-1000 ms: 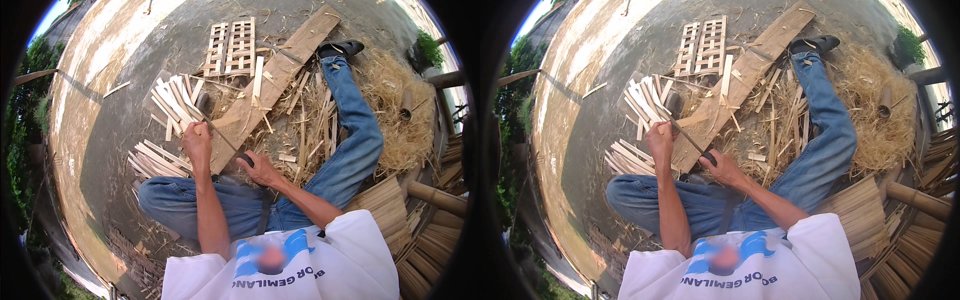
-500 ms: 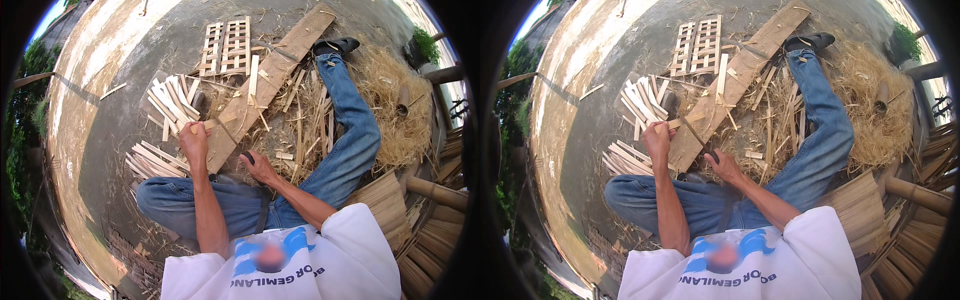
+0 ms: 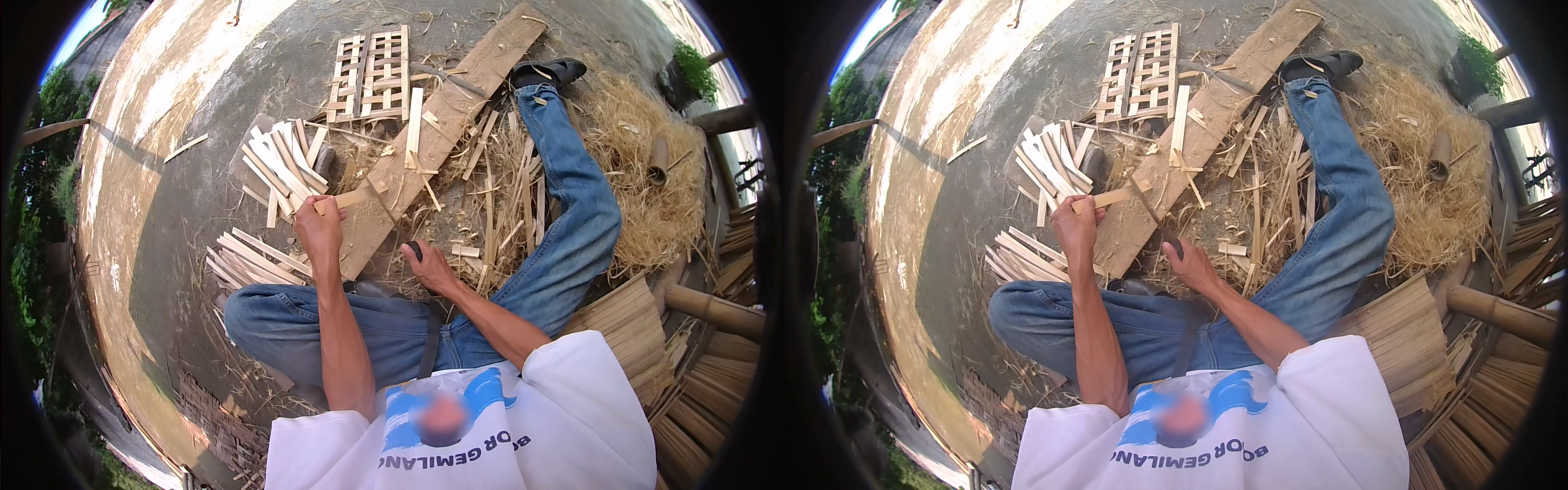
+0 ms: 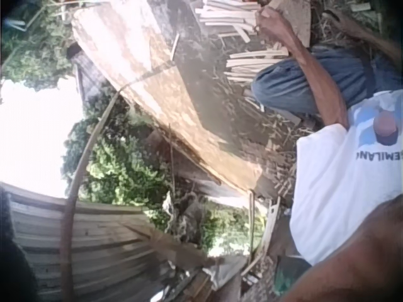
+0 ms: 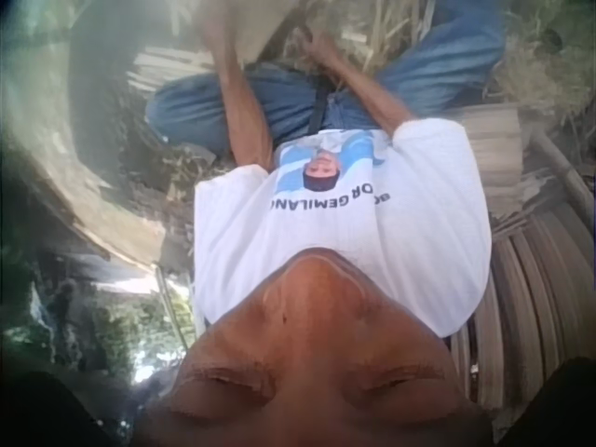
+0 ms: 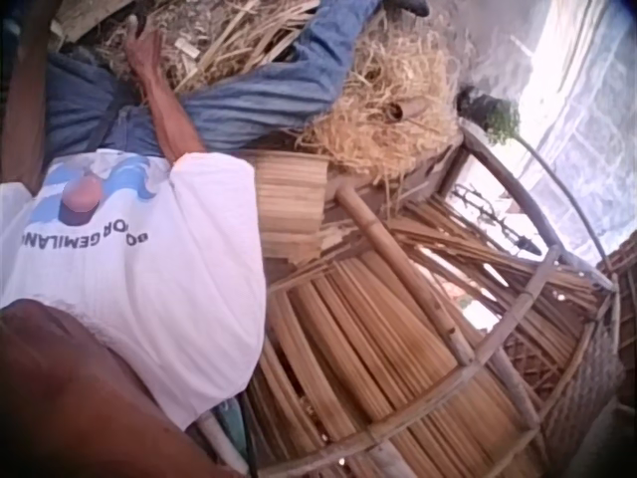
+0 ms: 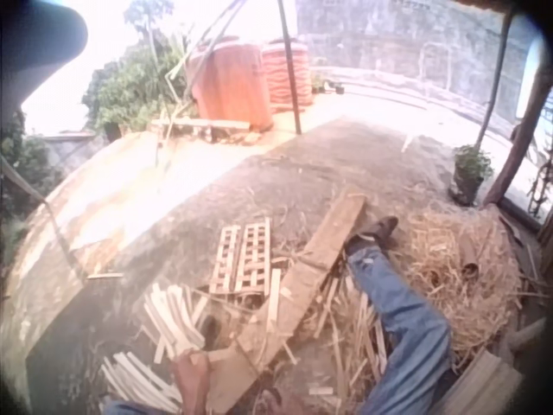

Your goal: The person sits on the ground and uses a knife to shave and cut thin wooden strips into smaller pieces. They repeatedly pick up strips, slice them, and place the cut pieces into a pile on the ground.

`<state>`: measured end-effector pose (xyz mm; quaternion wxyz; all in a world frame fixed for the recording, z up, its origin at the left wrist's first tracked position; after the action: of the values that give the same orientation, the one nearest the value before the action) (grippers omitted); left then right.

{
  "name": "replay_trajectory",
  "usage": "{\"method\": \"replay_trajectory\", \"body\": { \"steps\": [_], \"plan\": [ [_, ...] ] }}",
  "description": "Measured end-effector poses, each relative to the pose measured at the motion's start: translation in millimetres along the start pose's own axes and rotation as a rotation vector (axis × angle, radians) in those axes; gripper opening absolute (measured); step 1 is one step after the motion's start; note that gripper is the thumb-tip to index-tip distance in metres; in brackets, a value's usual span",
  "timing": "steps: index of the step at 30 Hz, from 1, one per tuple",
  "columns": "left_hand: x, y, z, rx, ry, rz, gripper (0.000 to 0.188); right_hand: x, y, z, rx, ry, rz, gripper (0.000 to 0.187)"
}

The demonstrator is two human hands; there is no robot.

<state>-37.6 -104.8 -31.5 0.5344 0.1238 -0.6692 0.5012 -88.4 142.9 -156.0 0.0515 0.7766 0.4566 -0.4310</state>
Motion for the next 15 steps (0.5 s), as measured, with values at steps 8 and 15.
{"method": "replay_trajectory", "body": {
  "steps": [8,15],
  "plan": [
    [18.8,0.9,5.4,-0.006,0.110,0.209,0.022,27.2,0.8,16.1,-0.024,0.090,0.144,0.060],
    [-6.4,24.2,5.1,-0.035,-0.171,-0.479,0.033,40.6,4.2,22.3,-0.107,0.226,0.394,0.070]
  ]
}}
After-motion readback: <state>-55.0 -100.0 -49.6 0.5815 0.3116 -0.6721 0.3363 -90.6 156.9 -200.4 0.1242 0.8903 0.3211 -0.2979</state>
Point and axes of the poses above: each hand's wrist, its own z-axis towards the middle knuckle, its own y-axis out of the palm, x = y × z, the point moved 9 cm from there along z, towards the middle knuckle, and after that the axes turned 14 degrees about y, right-handed, at the moved point
